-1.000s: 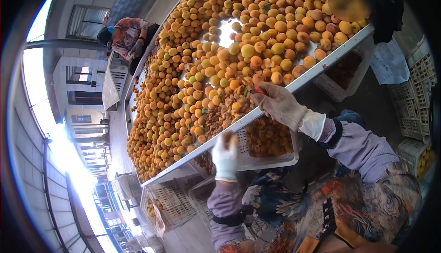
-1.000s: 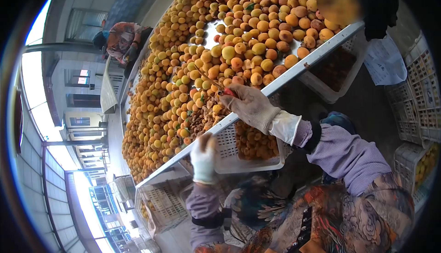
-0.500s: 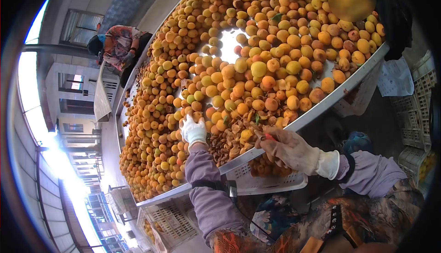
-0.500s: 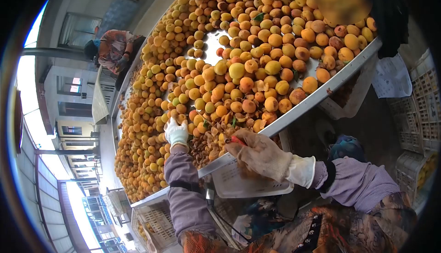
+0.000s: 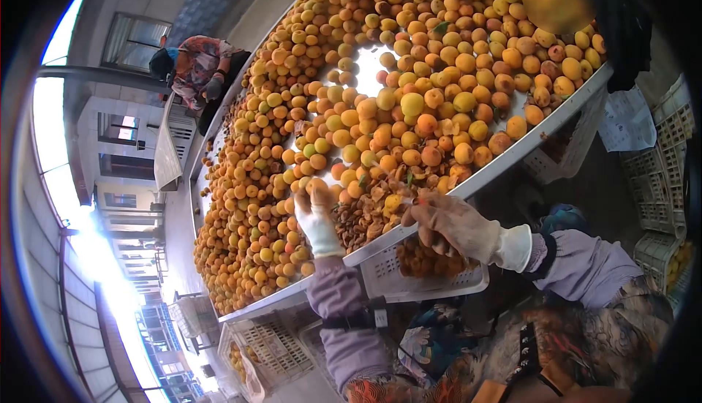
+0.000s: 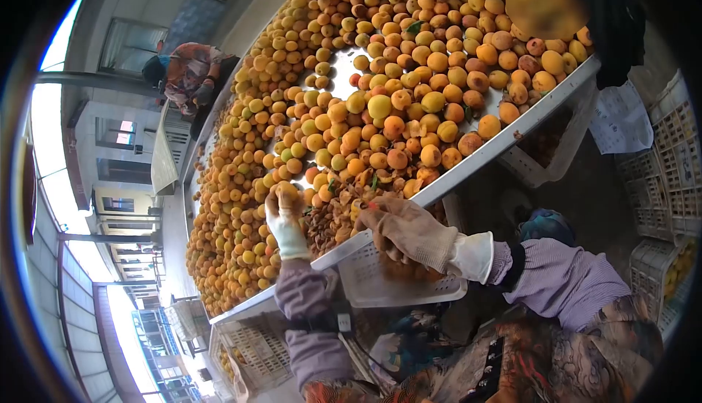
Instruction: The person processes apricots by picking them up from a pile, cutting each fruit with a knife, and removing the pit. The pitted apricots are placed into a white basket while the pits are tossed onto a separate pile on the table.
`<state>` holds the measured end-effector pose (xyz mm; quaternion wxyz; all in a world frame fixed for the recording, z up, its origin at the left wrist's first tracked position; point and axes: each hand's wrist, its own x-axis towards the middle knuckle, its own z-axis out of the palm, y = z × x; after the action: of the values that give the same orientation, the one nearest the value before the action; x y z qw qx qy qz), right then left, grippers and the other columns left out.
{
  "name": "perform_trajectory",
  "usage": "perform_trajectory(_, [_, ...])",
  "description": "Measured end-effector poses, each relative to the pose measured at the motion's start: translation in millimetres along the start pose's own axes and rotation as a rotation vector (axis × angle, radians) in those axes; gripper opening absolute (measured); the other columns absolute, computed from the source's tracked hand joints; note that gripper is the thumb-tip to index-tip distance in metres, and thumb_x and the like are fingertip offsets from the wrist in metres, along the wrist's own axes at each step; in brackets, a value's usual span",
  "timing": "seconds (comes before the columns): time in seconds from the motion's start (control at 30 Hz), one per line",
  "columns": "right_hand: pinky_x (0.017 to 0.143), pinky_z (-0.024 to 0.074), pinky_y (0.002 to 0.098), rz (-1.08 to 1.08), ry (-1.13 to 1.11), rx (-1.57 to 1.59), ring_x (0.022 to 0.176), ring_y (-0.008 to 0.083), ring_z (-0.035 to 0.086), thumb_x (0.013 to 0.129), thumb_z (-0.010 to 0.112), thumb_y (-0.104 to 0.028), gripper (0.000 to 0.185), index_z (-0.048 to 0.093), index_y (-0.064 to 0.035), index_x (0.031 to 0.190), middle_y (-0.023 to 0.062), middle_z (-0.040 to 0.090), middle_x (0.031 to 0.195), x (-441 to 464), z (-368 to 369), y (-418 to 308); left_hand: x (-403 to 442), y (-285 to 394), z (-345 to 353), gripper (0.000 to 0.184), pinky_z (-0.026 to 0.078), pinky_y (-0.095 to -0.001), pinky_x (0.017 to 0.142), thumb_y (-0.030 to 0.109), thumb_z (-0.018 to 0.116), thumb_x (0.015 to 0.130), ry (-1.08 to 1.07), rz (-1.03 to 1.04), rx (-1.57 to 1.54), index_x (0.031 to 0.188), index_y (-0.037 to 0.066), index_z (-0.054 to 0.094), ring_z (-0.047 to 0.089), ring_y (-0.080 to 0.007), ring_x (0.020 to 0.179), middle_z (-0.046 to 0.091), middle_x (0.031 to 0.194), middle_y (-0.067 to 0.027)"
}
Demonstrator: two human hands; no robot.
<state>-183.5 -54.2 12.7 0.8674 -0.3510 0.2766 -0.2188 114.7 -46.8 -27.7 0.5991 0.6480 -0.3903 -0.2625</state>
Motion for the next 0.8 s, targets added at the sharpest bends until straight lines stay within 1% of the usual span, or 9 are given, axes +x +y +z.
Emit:
perform_trajectory(0.07, [0.045, 0.0349, 0.0154, -0.047, -0.058, -0.047, 0.051, 0.0027, 0.043, 0.093, 0.050, -0.043, 0.036, 0.057, -0.0077, 0.099, -0.0039, 0.050, 0.062, 5, -1, 15, -44, 35, 24, 0.048, 0.051, -0.0307, 0.080, 0.027, 0.061, 0.089, -0.044, -0.047, -0.218, 0.126, 0.002, 0.044, 0.057, -0.0167, 0.088, 0.053, 0.107, -0.0104])
perform_trajectory(0.13, [0.047, 0.0417, 0.0162, -0.098, -0.138, -0.019, 0.058, 0.0036, 0.052, 0.096, 0.050, -0.028, 0.022, 0.054, -0.0069, 0.101, -0.0032, 0.056, 0.076, 4, 1, 21, -81, 53, 39, 0.051, 0.051, -0.0328, 0.081, 0.026, 0.059, 0.090, -0.108, -0.126, -0.320, 0.132, 0.004, 0.039, 0.058, -0.0193, 0.088, 0.051, 0.110, -0.0109])
perform_trajectory(0.17, [0.053, 0.0438, 0.0152, 0.009, -0.127, -0.022, 0.066, 0.0017, 0.053, 0.096, 0.049, -0.023, 0.019, 0.054, -0.0059, 0.101, -0.0040, 0.057, 0.088, 3, 2, 21, -95, 54, 44, 0.048, 0.052, -0.0324, 0.081, 0.027, 0.054, 0.092, -0.134, -0.134, -0.314, 0.133, 0.006, 0.039, 0.058, -0.0203, 0.089, 0.050, 0.112, -0.0119])
perform_trajectory(0.2, [0.053, 0.0438, 0.0152, 0.014, -0.128, -0.025, 0.066, 0.0017, 0.053, 0.096, 0.049, -0.023, 0.019, 0.054, -0.0059, 0.101, -0.0040, 0.057, 0.088, 0, 4, 21, -107, 52, 43, 0.050, 0.050, -0.0344, 0.085, 0.028, 0.050, 0.094, -0.208, -0.157, -0.299, 0.136, 0.005, 0.036, 0.057, -0.0219, 0.095, 0.048, 0.118, -0.0134])
perform_trajectory(0.3, [0.063, 0.0454, 0.0150, -0.015, -0.151, -0.016, 0.074, 0.0011, 0.053, 0.097, 0.048, -0.020, 0.017, 0.053, -0.0047, 0.101, -0.0037, 0.057, 0.091, -9, 4, 27, -138, 46, 52, 0.055, 0.043, -0.0368, 0.093, 0.027, 0.049, 0.094, -0.147, -0.219, -0.534, 0.139, 0.002, 0.031, 0.051, -0.0232, 0.109, 0.046, 0.125, -0.0135])
perform_trajectory(0.4, [0.077, 0.0458, 0.0190, -0.157, -0.305, -0.112, 0.085, 0.0038, 0.053, 0.096, 0.049, -0.019, 0.022, 0.054, -0.0012, 0.108, -0.0022, 0.058, 0.092, -6, 0, 40, -155, 43, 53, 0.054, 0.043, -0.0346, 0.093, 0.026, 0.049, 0.094, -0.171, -0.170, -0.522, 0.138, 0.002, 0.032, 0.050, -0.0223, 0.110, 0.047, 0.125, -0.0130])
perform_trajectory(0.57, [0.073, 0.0446, 0.0196, 0.024, -0.259, -0.253, 0.082, 0.0035, 0.050, 0.095, 0.051, -0.022, 0.025, 0.055, -0.0010, 0.108, -0.0035, 0.057, 0.089, -15, 2, 32, -166, 43, 61, 0.050, 0.043, -0.0347, 0.093, 0.016, 0.053, 0.092, -0.108, -0.187, -0.581, 0.135, -0.001, 0.034, 0.053, -0.0214, 0.103, 0.050, 0.118, -0.0135])
perform_trajectory(0.7, [0.073, 0.0435, 0.0198, 0.106, -0.243, -0.320, 0.081, 0.0036, 0.048, 0.095, 0.051, -0.023, 0.025, 0.057, -0.0013, 0.105, -0.0035, 0.057, 0.090, -14, -1, 34, -163, 33, 60, 0.050, 0.045, -0.0355, 0.091, 0.018, 0.057, 0.091, -0.162, -0.124, -0.635, 0.132, -0.003, 0.036, 0.055, -0.0237, 0.101, 0.051, 0.117, -0.0143])
perform_trajectory(0.8, [0.073, 0.0438, 0.0203, -0.035, -0.261, -0.274, 0.082, 0.0040, 0.049, 0.095, 0.051, -0.023, 0.024, 0.057, -0.0016, 0.103, -0.0031, 0.057, 0.089, -4, -6, 53, -163, 33, 60, 0.050, 0.045, -0.0360, 0.091, 0.019, 0.056, 0.091, -0.146, -0.130, -0.620, 0.132, -0.003, 0.036, 0.055, -0.0238, 0.101, 0.051, 0.117, -0.0143])
